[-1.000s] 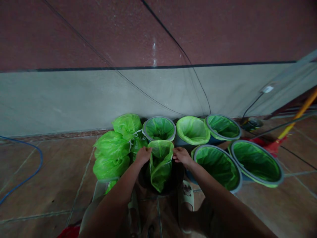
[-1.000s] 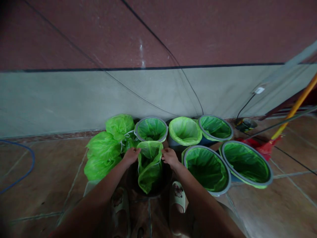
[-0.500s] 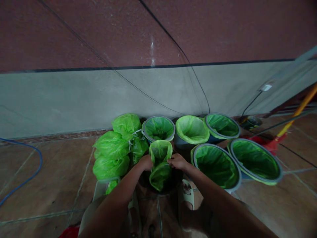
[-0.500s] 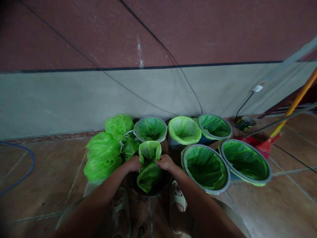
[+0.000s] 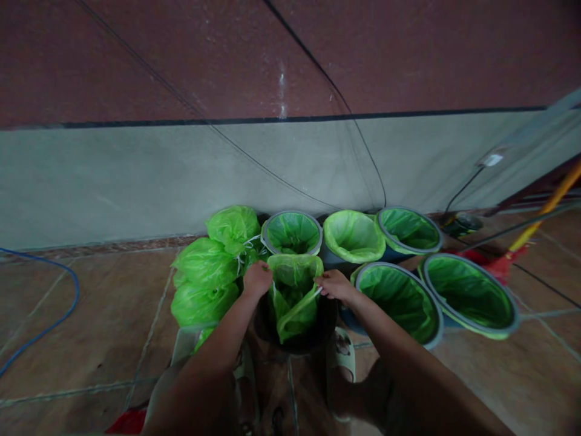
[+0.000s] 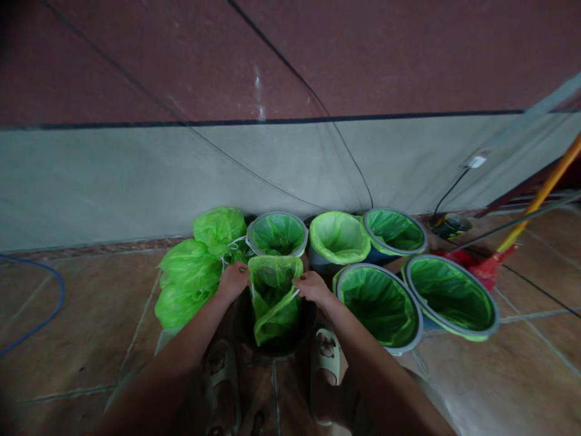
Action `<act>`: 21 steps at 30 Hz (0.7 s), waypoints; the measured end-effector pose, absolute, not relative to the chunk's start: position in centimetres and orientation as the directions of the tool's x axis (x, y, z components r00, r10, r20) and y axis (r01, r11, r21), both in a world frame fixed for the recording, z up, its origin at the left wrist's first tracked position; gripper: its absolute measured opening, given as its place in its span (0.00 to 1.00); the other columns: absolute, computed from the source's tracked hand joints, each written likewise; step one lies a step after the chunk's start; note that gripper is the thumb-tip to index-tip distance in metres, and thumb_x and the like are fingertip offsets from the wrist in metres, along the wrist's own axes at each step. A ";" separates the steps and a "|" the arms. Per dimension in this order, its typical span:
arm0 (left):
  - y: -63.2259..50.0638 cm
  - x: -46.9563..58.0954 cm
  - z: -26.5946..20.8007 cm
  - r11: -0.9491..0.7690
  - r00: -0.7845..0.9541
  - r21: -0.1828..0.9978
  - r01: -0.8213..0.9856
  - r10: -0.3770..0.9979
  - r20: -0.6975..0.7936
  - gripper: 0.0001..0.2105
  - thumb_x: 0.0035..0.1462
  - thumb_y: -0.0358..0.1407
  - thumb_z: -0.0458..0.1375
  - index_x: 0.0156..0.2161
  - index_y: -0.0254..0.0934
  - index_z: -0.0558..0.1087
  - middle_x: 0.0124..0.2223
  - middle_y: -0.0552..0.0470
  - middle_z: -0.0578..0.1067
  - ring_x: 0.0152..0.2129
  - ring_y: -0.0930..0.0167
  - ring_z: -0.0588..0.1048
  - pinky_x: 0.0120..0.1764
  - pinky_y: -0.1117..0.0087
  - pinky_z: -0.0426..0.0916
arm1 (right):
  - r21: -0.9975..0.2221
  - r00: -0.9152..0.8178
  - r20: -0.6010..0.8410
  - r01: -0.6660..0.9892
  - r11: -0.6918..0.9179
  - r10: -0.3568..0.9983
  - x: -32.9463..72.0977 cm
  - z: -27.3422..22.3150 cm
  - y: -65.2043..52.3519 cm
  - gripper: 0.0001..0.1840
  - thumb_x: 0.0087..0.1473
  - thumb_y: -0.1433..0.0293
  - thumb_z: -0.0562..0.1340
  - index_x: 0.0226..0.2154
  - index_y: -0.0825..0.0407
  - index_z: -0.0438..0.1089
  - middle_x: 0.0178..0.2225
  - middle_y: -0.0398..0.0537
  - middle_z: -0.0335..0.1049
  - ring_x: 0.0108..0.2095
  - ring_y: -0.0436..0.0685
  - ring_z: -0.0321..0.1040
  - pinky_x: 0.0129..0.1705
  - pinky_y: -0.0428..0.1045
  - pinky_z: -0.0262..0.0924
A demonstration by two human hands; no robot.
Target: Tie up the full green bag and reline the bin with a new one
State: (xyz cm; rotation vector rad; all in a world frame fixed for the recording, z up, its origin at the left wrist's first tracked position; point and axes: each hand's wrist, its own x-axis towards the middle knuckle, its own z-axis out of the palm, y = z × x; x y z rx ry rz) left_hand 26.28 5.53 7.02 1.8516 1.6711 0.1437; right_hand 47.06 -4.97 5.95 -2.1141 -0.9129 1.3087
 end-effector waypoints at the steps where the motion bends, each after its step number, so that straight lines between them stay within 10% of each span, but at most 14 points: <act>1: 5.4 26.3 6.8 0.007 0.188 0.506 0.862 0.924 -0.332 0.14 0.56 0.32 0.53 0.46 0.33 0.73 0.39 0.44 0.80 0.39 0.66 0.77 0.41 0.69 0.68 | -0.685 0.330 -0.582 0.294 -0.667 0.743 47.1 6.0 -5.0 0.14 0.52 0.63 0.62 0.22 0.55 0.67 0.15 0.41 0.63 0.16 0.46 0.59 0.18 0.40 0.51; 9: 3.7 26.9 5.9 -0.102 0.310 0.429 0.897 0.838 -0.448 0.21 0.58 0.46 0.54 0.48 0.30 0.72 0.48 0.38 0.77 0.46 0.61 0.75 0.45 0.66 0.68 | -0.631 0.335 -0.601 0.357 -0.688 0.725 47.3 6.3 -5.2 0.21 0.59 0.57 0.57 0.23 0.55 0.67 0.19 0.45 0.68 0.18 0.46 0.61 0.18 0.40 0.51; 21: 2.4 26.6 3.8 -0.290 0.510 0.445 0.847 0.679 -0.528 0.11 0.50 0.39 0.60 0.38 0.37 0.79 0.39 0.45 0.80 0.39 0.62 0.78 0.41 0.68 0.69 | -0.499 0.167 -0.583 0.699 -0.512 0.795 45.0 5.8 -5.8 0.28 0.59 0.53 0.54 0.17 0.54 0.68 0.19 0.51 0.69 0.27 0.55 0.70 0.27 0.45 0.58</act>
